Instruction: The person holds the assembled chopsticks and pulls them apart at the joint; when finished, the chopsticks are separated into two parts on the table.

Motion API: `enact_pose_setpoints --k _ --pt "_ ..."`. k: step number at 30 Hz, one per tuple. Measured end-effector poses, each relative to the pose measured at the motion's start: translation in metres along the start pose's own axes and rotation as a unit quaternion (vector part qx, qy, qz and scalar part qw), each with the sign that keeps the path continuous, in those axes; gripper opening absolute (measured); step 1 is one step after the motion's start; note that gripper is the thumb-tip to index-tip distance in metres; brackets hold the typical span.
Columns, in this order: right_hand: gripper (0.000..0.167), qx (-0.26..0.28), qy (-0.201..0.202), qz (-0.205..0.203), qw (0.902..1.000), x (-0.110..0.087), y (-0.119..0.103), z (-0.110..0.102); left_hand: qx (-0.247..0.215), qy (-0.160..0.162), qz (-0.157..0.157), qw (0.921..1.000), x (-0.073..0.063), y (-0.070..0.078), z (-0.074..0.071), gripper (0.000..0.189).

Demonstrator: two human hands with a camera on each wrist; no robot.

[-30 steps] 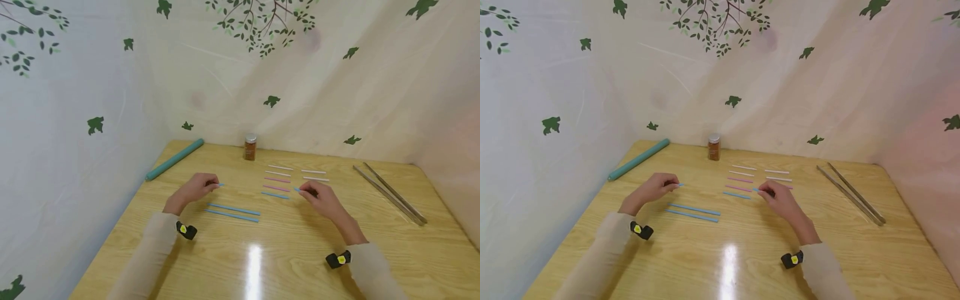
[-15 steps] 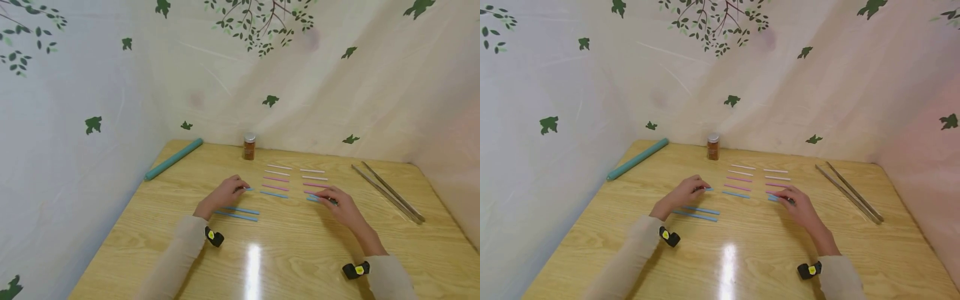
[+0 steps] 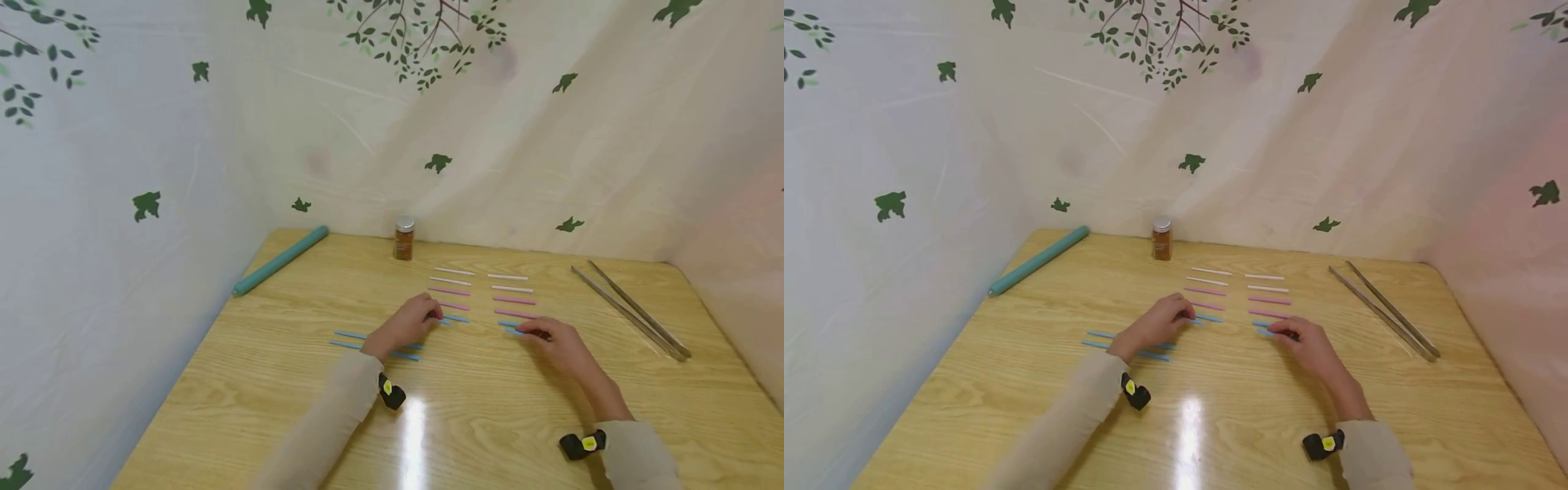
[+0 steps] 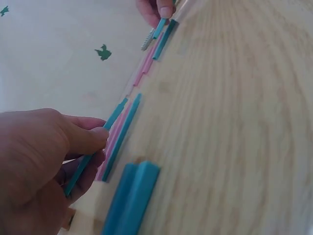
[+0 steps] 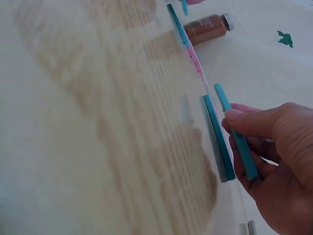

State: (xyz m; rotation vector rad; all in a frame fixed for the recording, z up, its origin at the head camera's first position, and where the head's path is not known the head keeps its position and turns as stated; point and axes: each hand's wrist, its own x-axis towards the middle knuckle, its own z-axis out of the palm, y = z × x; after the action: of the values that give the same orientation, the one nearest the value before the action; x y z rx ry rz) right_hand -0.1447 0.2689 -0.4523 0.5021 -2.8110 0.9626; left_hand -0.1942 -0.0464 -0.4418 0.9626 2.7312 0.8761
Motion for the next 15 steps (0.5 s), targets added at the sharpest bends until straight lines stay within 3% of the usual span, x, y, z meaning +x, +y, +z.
enact_pose_setpoints --k 7,15 --pt "0.013 0.021 -0.042 0.054 0.9974 -0.004 0.001 0.002 0.018 -0.010 0.010 0.9997 0.003 0.007 0.014 0.007" --pt "0.012 -0.003 -0.019 0.020 0.9996 -0.003 0.004 0.005 0.045 0.010 0.037 0.9982 0.005 0.006 0.019 0.006"
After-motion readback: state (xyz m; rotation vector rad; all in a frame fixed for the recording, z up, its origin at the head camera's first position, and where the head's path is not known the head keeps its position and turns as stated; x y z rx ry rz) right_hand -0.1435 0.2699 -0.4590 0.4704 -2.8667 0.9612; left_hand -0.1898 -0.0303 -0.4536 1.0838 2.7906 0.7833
